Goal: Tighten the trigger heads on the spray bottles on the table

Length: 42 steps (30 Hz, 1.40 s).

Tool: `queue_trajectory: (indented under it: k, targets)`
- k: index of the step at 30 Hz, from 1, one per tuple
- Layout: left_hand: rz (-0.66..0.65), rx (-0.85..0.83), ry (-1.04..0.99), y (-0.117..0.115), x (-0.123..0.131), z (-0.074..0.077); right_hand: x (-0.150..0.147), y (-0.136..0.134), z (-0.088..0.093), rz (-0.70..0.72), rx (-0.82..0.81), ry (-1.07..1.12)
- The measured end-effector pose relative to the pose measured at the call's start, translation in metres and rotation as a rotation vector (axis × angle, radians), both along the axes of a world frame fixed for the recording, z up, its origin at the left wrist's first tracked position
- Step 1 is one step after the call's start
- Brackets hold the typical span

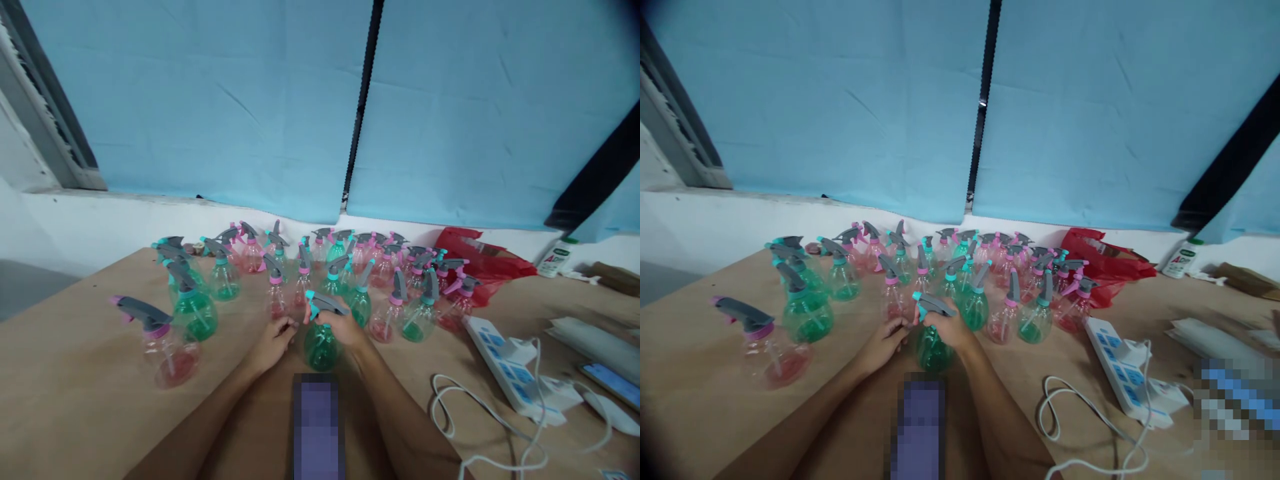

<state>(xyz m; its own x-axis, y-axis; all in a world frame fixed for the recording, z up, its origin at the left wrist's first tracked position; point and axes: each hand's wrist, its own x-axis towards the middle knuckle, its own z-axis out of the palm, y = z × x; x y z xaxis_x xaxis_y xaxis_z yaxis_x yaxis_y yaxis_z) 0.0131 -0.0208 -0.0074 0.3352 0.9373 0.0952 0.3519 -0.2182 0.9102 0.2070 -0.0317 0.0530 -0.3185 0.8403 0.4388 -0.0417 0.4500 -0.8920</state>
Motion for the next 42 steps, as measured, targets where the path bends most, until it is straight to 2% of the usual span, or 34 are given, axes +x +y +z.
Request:
queue_trajectory:
  k: [5, 10, 20, 31, 34, 37, 40, 42]
  targets:
    - [-0.022, 0.01, 0.0, 0.0, -0.001, 0.0, -0.001, 0.0, 0.0, 0.046, 0.007, 0.039]
    - [-0.015, 0.022, 0.017, 0.001, -0.001, -0.002, -0.001, -0.001, 0.002, -0.019, -0.018, -0.007]
    - [-0.007, 0.022, 0.009, -0.002, 0.001, 0.0, -0.003, 0.002, -0.001, -0.05, 0.031, -0.053]
    - [-0.021, 0.04, -0.022, 0.0, -0.002, -0.006, -0.005, 0.005, -0.007, -0.062, 0.05, -0.003]
    - [-0.012, 0.097, -0.07, -0.005, -0.003, -0.002, -0.006, 0.007, -0.016, -0.1, 0.05, 0.005]
    - [-0.039, 0.226, -0.05, -0.015, -0.005, 0.01, -0.008, 0.006, -0.026, -0.182, 0.068, 0.083]
    - [-0.171, 0.398, 0.062, -0.024, -0.007, 0.021, -0.013, 0.0, -0.032, -0.24, 0.13, 0.157]
    - [-0.193, 0.486, 0.159, -0.028, -0.007, 0.024, -0.016, -0.004, -0.032, -0.241, 0.168, 0.165]
